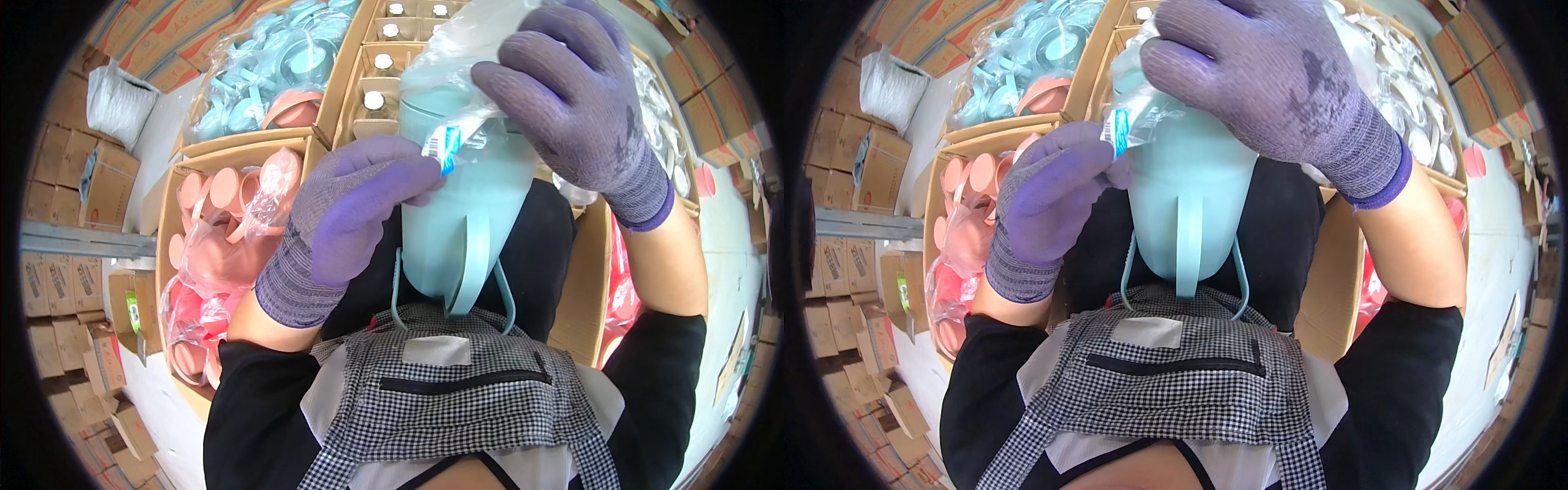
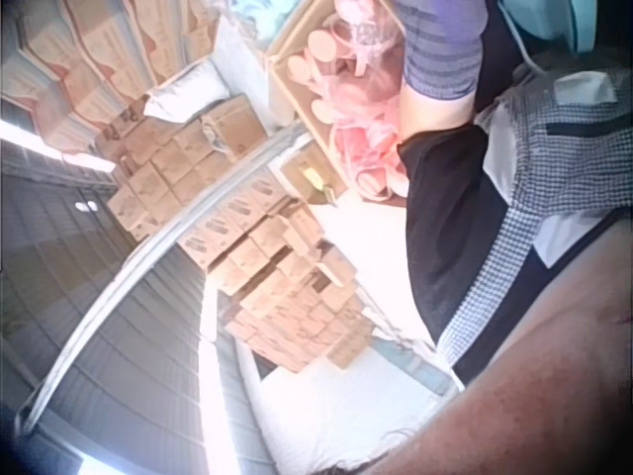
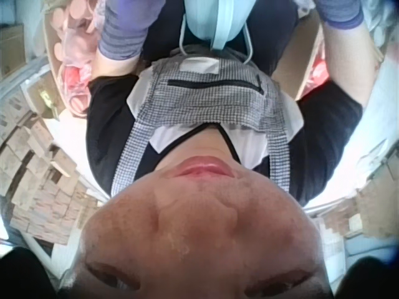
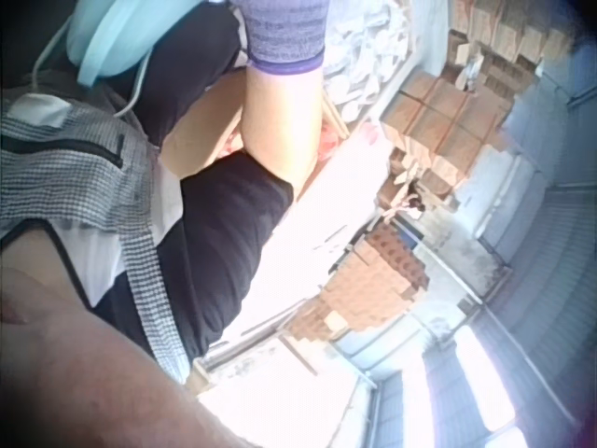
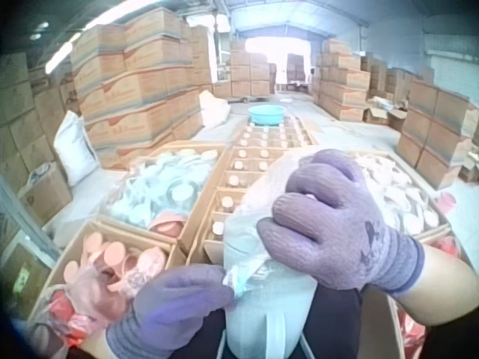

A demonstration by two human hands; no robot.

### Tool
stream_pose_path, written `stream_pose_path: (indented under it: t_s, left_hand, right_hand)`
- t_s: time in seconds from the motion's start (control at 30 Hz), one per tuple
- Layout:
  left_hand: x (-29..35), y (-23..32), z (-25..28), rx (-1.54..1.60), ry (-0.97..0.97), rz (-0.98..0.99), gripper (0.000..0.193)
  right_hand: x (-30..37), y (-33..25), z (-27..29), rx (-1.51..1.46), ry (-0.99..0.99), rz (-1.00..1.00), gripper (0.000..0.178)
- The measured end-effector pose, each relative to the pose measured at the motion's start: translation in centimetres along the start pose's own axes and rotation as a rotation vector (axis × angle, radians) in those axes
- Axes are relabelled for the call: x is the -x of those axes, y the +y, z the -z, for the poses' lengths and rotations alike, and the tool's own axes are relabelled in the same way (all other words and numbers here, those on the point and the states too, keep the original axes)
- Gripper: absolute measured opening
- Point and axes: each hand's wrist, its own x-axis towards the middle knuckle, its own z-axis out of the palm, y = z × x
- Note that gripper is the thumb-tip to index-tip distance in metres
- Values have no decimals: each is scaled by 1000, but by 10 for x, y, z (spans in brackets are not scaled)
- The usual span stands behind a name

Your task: The person assembles plastic watering cans by inserting a metal strainer and a plastic lid into the can body, then placing the assembled unit into a clear plastic bag. The person repeats this process for red, pink, and light blue watering cans, handling each component by hand and packing them into boxes.

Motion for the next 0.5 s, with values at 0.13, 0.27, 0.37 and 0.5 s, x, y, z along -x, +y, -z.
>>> stream_pose_path:
  t_s: [0.13,0.27,0.37,0.5]
  left_hand:
    - [1,7,-2,-69,142,3,7]
    - [3,9,1,152,170,262,13]
    - [7,2,4,227,113,351,12]
    - [10,-10,3,171,136,10,25]
  right_hand:
    - [0,-9,3,135,-79,13,44]
    - [4,-5,-3,133,-146,14,47]
    - [1,1,-4,129,-184,46,48]
    - [-11,0,3,-362,-291,-220,49]
